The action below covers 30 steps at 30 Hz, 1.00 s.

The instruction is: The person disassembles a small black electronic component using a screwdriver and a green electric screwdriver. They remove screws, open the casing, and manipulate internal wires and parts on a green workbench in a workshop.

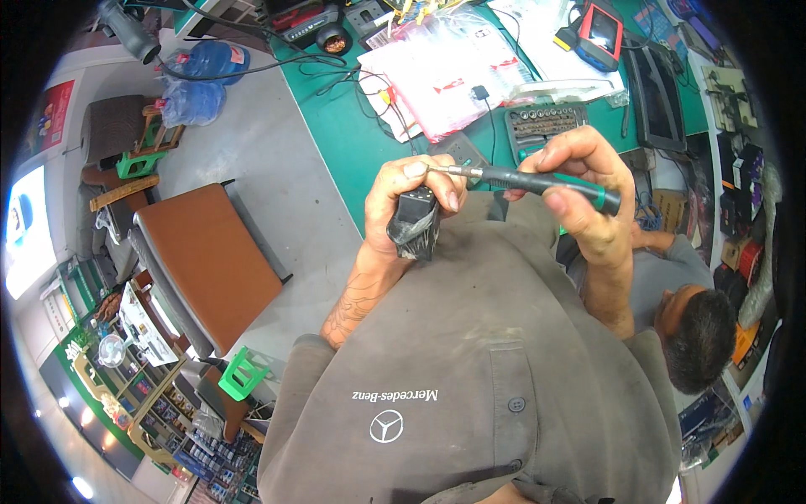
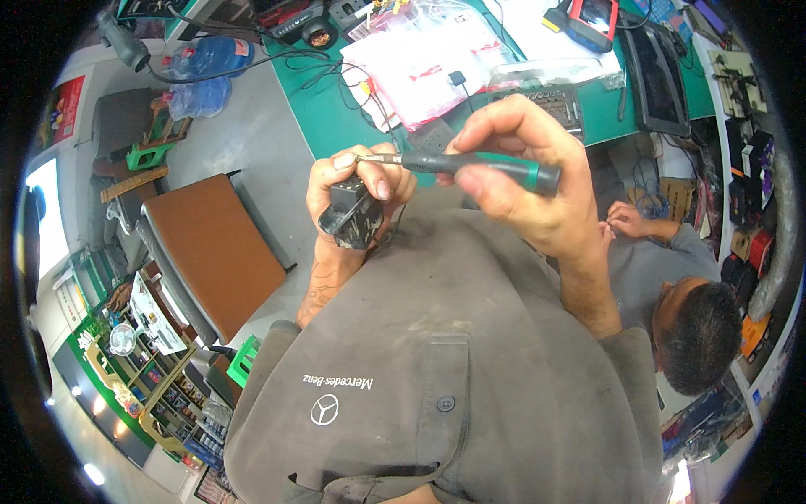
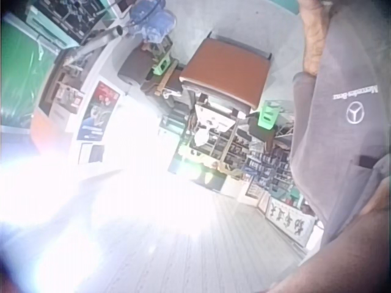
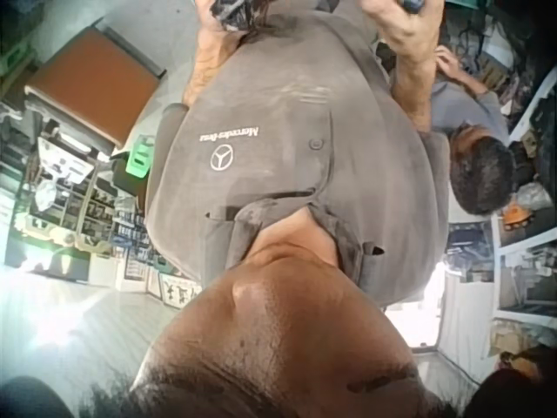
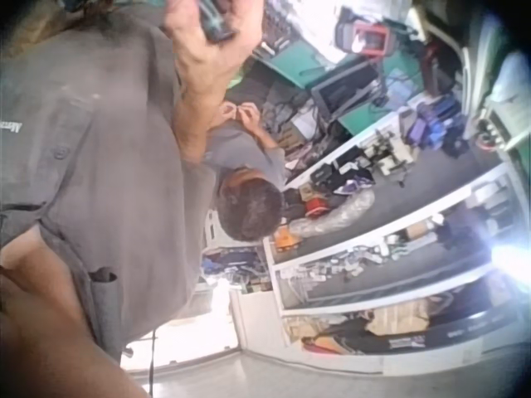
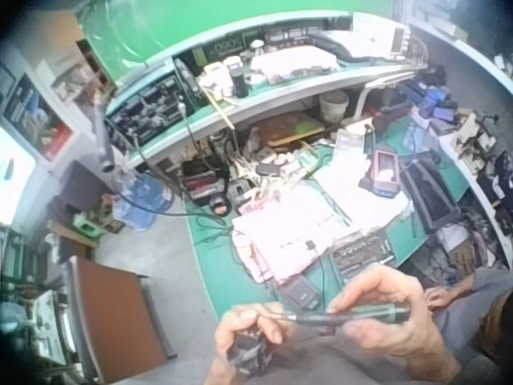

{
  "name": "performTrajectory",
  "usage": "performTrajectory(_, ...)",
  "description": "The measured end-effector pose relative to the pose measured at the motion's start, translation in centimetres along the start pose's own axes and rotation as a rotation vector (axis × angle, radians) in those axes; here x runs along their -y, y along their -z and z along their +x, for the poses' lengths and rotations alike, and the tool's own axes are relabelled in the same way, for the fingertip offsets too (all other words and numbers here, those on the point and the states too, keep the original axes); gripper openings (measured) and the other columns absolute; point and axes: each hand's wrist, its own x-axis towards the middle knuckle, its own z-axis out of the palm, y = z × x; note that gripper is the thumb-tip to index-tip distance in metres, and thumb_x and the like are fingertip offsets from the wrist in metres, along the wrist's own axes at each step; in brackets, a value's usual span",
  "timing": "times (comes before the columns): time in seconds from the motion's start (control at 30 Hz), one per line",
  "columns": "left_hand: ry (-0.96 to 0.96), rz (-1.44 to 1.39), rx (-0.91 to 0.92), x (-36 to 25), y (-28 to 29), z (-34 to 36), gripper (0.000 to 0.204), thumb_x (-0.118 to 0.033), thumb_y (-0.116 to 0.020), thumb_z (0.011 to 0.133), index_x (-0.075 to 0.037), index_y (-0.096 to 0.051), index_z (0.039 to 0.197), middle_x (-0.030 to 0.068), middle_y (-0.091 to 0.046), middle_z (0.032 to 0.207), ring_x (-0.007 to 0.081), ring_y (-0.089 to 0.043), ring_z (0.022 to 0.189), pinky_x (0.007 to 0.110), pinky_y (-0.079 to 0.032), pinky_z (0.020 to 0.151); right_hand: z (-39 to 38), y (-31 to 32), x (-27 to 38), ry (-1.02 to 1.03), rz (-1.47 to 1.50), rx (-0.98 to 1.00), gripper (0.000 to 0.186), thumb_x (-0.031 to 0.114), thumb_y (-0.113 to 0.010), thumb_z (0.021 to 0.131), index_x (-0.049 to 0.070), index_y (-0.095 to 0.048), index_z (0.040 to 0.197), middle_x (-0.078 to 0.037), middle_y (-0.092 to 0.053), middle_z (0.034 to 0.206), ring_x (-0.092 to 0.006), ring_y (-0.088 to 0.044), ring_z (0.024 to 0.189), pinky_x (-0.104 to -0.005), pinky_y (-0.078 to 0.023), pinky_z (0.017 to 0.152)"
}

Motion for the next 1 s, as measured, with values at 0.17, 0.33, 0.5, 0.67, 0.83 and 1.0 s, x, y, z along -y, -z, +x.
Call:
performTrajectory(0.17, 0.021, 0.211, -0.021, -1.3, 0.2, -0.2, 0.044, -0.024, -0.041, 0.09, 0.006, -0.063, 0.067, 0.0115, -0.048, 0.06, 0.0203, -0.042, 0.055, 0.034, -0.034, 0.053, 0.2, 2.6, -0.1, -0.069, -0.179, 0.17, 0.034, 0.006, -0.078, 0.073, -0.006, -0.06, 0.1, -0.02, -0.067, 0.095, -0.0329, -0.07, 0.09, -0.0426, -0.057, 0.083)
performTrajectory(0.33, 0.044, 0.262, -0.021, -1.9, -0.1, -0.2, 0.044, -0.025, -0.042, 0.089, 0.006, -0.062, 0.065, 0.0129, -0.051, 0.063, 0.0218, -0.045, 0.06, 0.034, -0.036, 0.057, 0.1, 3.8, -3.6, -0.151, 0.03, 0.118, 0.03, 0.006, -0.076, 0.076, -0.004, -0.062, 0.1, -0.021, -0.067, 0.101, -0.0355, -0.07, 0.09, -0.0472, -0.058, 0.082)
performTrajectory(0.5, 0.109, 0.307, -0.048, -2.3, 0.0, -0.4, 0.046, -0.033, -0.048, 0.084, 0.007, -0.065, 0.069, 0.0137, -0.06, 0.071, 0.0195, -0.053, 0.069, 0.03, -0.04, 0.066, -0.2, 3.3, -5.4, -0.172, 0.217, 0.102, 0.03, 0.008, -0.073, 0.081, -0.004, -0.063, 0.106, -0.019, -0.069, 0.099, -0.0318, -0.07, 0.093, -0.041, -0.057, 0.084)
performTrajectory(0.67, 0.092, 0.347, -0.024, -2.6, -0.1, -0.3, 0.047, -0.034, -0.048, 0.084, 0.007, -0.065, 0.069, 0.0133, -0.059, 0.069, 0.0197, -0.053, 0.069, 0.03, -0.04, 0.065, -0.3, 3.3, -5.7, -0.176, 0.277, 0.1, 0.03, 0.007, -0.072, 0.081, -0.005, -0.062, 0.107, -0.022, -0.068, 0.1, -0.0325, -0.069, 0.094, -0.0428, -0.056, 0.085)
performTrajectory(0.83, 0.083, 0.329, -0.035, -2.5, -0.1, -0.2, 0.05, -0.036, -0.046, 0.087, 0.006, -0.065, 0.068, 0.0133, -0.059, 0.069, 0.0189, -0.052, 0.067, 0.03, -0.039, 0.063, -0.2, 3.4, -5.7, -0.167, 0.274, 0.106, 0.029, 0.006, -0.072, 0.081, -0.005, -0.062, 0.106, -0.022, -0.068, 0.1, -0.0332, -0.069, 0.094, -0.0432, -0.056, 0.086)
performTrajectory(1.0, 0.051, 0.274, -0.038, -2.1, 0.3, -0.3, 0.052, -0.036, -0.043, 0.092, 0.005, -0.064, 0.068, 0.013, -0.058, 0.069, 0.018, -0.049, 0.063, 0.03, -0.038, 0.059, -0.3, 3.7, -6.0, -0.125, 0.254, 0.115, 0.03, 0.008, -0.073, 0.08, -0.002, -0.06, 0.106, -0.023, -0.066, 0.102, -0.0364, -0.069, 0.092, -0.0478, -0.058, 0.083)
